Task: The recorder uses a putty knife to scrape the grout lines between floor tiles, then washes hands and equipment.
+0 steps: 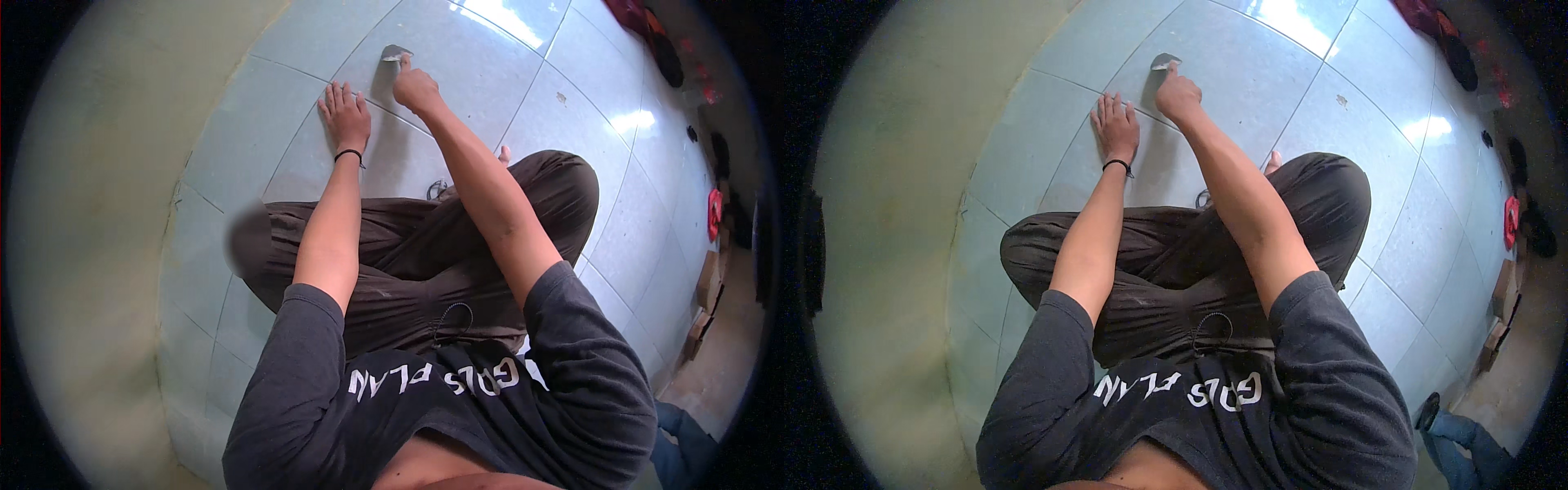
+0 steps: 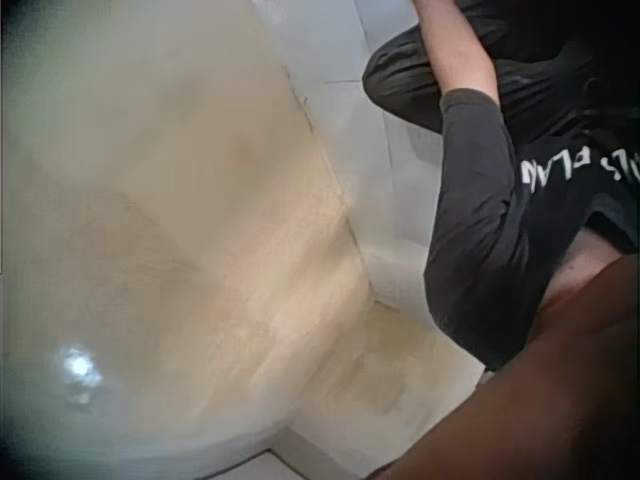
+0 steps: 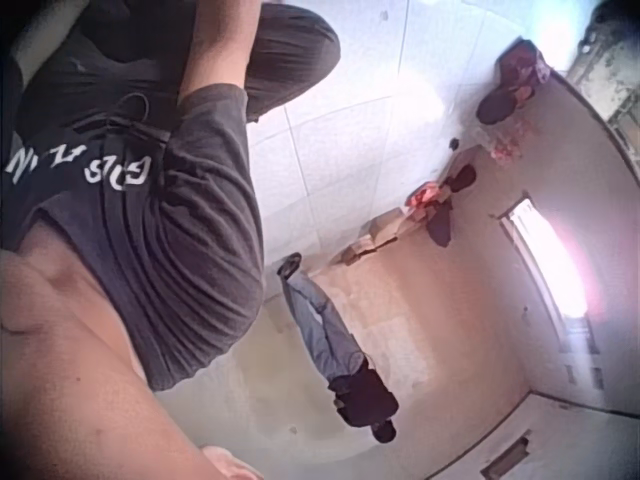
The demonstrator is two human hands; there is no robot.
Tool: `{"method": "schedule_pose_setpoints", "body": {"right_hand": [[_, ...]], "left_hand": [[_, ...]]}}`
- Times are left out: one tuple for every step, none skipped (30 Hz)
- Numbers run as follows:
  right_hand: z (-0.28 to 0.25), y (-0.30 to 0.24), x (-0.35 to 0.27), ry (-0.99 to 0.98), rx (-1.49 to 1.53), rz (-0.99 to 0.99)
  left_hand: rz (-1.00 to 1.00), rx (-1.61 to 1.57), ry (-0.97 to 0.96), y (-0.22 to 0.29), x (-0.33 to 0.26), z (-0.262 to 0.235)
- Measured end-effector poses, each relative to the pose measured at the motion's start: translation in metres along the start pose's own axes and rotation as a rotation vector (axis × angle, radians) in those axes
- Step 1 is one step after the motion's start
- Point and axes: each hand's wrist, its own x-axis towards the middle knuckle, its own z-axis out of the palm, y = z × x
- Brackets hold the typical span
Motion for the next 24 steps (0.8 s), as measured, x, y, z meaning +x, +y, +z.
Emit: {"method": "schedule_pose_setpoints", "body": {"right_hand": [[-0.002, -0.007, -0.005, -0.069, 0.08, 0.028], [-0.005, -0.015, -0.01, -0.138, 0.159, 0.057], [-0.008, -0.025, -0.016, -0.143, 0.157, 0.043], [-0.01, -0.032, -0.02, -0.198, 0.173, 0.003], [-0.012, -0.041, -0.023, -0.255, 0.189, -0.039], [-0.01, -0.04, -0.023, -0.247, 0.179, -0.042], [-0.004, -0.039, -0.021, -0.186, 0.122, -0.067], [0.001, -0.039, -0.016, -0.127, 0.066, -0.094], [-0.001, -0.04, -0.009, -0.137, 0.07, -0.095], [-0.002, -0.044, -0.001, -0.129, 0.067, -0.107], [-0.003, -0.048, 0.007, -0.151, 0.046, -0.085], [-0.004, -0.052, 0.012, -0.178, 0.024, -0.059], [-0.003, -0.057, 0.014, -0.175, 0.021, -0.064], [0.0, -0.061, 0.015, -0.179, 0.016, -0.05], [0.005, -0.065, 0.01, -0.195, 0.012, -0.039], [0.01, -0.069, 0.005, -0.2, 0.009, -0.05], [0.016, -0.071, -0.003, -0.16, 0.039, -0.113], [0.02, -0.07, -0.007, -0.115, 0.066, -0.17], [0.022, -0.068, -0.007, -0.089, 0.069, -0.177], [0.021, -0.067, -0.003, -0.09, 0.065, -0.178], [0.02, -0.067, -0.003, -0.091, 0.068, -0.169], [0.019, -0.066, -0.004, -0.092, 0.071, -0.16], [0.019, -0.067, -0.005, -0.099, 0.067, -0.155], [0.017, -0.067, 0.001, -0.075, 0.073, -0.164]], "left_hand": [[-0.01, 0.005, -0.004, -0.007, -0.003, -0.001], [-0.022, 0.013, 0.001, -0.015, -0.004, -0.002], [-0.023, 0.033, 0.005, -0.022, -0.006, -0.004], [-0.02, 0.048, 0.009, -0.025, -0.007, -0.004], [-0.03, 0.052, 0.015, -0.03, -0.009, -0.005], [-0.022, 0.063, 0.005, -0.025, -0.009, -0.005], [-0.014, 0.078, 0.002, -0.022, -0.006, -0.005], [-0.018, 0.077, 0.018, -0.018, -0.002, -0.004], [-0.025, 0.055, 0.013, -0.015, 0.0, -0.004], [-0.032, 0.033, 0.009, -0.012, 0.003, -0.004], [-0.04, 0.038, -0.007, -0.009, 0.001, -0.004], [-0.045, 0.039, -0.001, -0.007, -0.002, -0.005], [-0.024, 0.094, -0.027, -0.005, -0.003, -0.005], [-0.002, 0.146, -0.055, -0.003, -0.003, -0.005], [-0.005, 0.185, -0.078, -0.007, -0.006, -0.006], [-0.016, 0.19, -0.077, -0.012, -0.007, -0.008], [-0.014, 0.232, -0.091, -0.017, -0.008, -0.008], [-0.008, 0.268, -0.105, -0.016, -0.005, -0.009], [-0.012, 0.264, -0.104, -0.014, -0.002, -0.009], [-0.002, 0.275, -0.079, -0.012, 0.001, -0.008], [0.009, 0.286, -0.064, -0.011, -0.003, -0.008], [0.006, 0.282, -0.073, -0.011, -0.003, -0.009], [0.002, 0.281, -0.084, -0.013, -0.002, -0.01], [0.006, 0.274, -0.086, -0.011, 0.002, -0.009]]}}
